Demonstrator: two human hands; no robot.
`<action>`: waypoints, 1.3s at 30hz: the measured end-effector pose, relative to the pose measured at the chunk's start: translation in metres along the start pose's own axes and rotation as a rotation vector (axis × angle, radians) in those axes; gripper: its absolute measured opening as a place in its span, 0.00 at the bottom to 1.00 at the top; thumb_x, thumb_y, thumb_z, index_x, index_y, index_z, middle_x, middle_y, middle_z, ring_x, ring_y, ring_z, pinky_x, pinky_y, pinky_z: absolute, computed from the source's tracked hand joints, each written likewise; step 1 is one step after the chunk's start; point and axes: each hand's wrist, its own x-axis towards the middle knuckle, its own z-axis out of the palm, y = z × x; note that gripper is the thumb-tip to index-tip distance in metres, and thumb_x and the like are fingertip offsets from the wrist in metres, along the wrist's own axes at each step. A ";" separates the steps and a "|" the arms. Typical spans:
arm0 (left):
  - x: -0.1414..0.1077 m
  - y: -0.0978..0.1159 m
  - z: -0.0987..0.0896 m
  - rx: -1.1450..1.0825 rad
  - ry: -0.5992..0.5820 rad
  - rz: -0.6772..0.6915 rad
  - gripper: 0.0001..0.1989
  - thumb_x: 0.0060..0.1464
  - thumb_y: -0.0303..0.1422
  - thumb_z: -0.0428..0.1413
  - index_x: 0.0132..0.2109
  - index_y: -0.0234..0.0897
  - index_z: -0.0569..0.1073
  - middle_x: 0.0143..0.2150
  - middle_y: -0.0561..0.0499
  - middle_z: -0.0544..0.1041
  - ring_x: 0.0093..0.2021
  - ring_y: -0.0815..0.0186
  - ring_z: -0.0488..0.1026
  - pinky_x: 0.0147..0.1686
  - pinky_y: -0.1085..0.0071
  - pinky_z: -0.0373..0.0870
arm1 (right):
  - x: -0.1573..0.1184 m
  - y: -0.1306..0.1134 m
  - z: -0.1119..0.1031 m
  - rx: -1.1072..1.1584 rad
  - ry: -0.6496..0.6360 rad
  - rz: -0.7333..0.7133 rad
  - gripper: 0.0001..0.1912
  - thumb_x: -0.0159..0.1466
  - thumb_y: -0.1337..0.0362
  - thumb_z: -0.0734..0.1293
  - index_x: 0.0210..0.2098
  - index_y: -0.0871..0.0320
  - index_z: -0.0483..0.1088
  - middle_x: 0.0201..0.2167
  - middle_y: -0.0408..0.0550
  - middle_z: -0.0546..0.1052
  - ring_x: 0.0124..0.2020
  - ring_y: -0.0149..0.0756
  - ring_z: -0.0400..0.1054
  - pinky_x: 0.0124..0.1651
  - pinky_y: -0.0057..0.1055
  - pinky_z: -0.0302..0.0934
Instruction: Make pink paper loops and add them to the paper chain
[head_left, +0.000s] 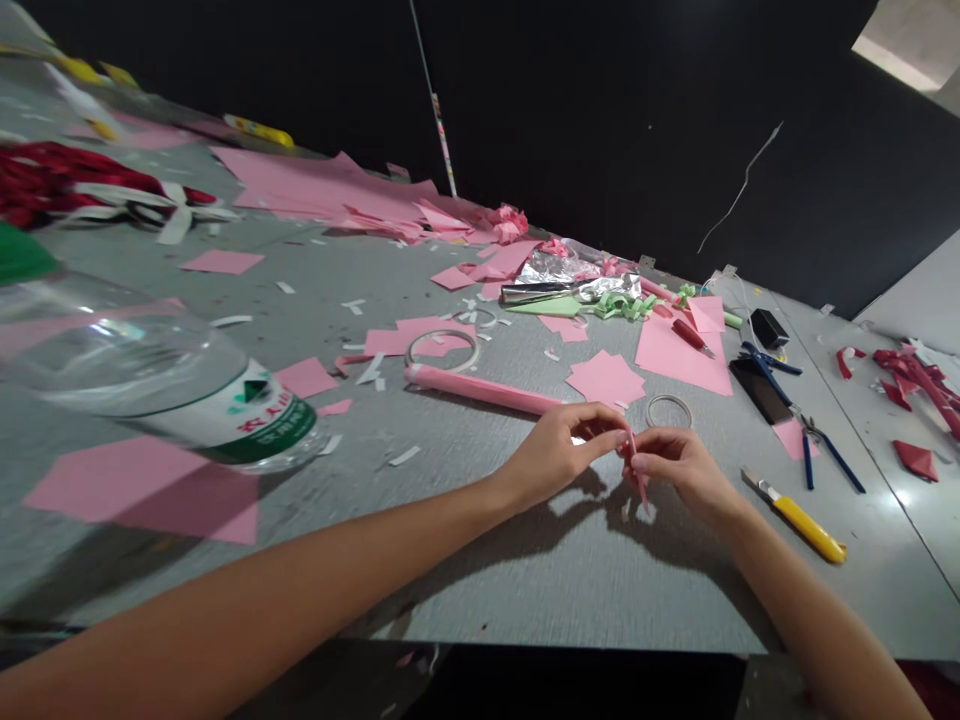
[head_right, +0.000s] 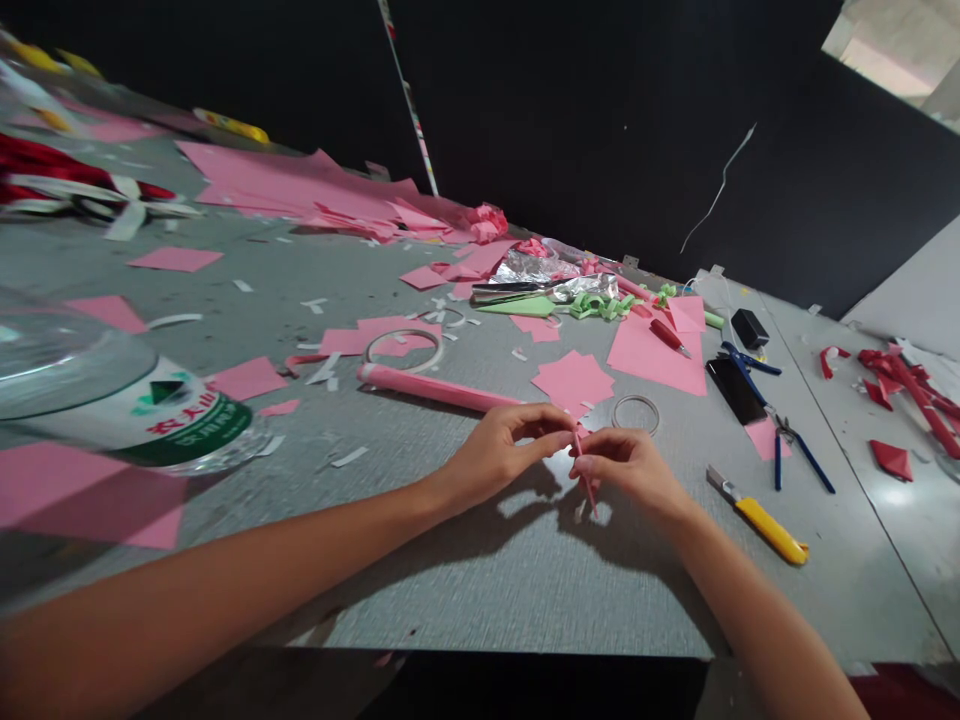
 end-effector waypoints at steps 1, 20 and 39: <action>0.000 0.000 0.000 0.003 -0.004 -0.003 0.09 0.61 0.36 0.62 0.40 0.37 0.83 0.38 0.48 0.85 0.38 0.61 0.80 0.41 0.66 0.74 | 0.000 0.000 0.000 -0.001 0.001 0.000 0.13 0.61 0.56 0.81 0.38 0.58 0.83 0.29 0.46 0.82 0.25 0.31 0.73 0.28 0.28 0.69; -0.001 0.004 0.002 0.019 -0.007 -0.032 0.09 0.60 0.36 0.62 0.39 0.35 0.84 0.38 0.47 0.86 0.38 0.62 0.79 0.41 0.68 0.73 | 0.001 0.003 -0.002 -0.007 -0.019 -0.004 0.13 0.62 0.55 0.81 0.39 0.58 0.83 0.29 0.46 0.82 0.26 0.31 0.73 0.28 0.28 0.69; -0.001 0.003 0.002 0.060 0.004 -0.019 0.10 0.60 0.36 0.61 0.39 0.36 0.85 0.37 0.47 0.86 0.37 0.62 0.79 0.39 0.68 0.73 | 0.001 0.002 -0.001 -0.021 -0.003 0.000 0.13 0.61 0.55 0.81 0.38 0.58 0.83 0.28 0.45 0.82 0.25 0.31 0.73 0.30 0.28 0.69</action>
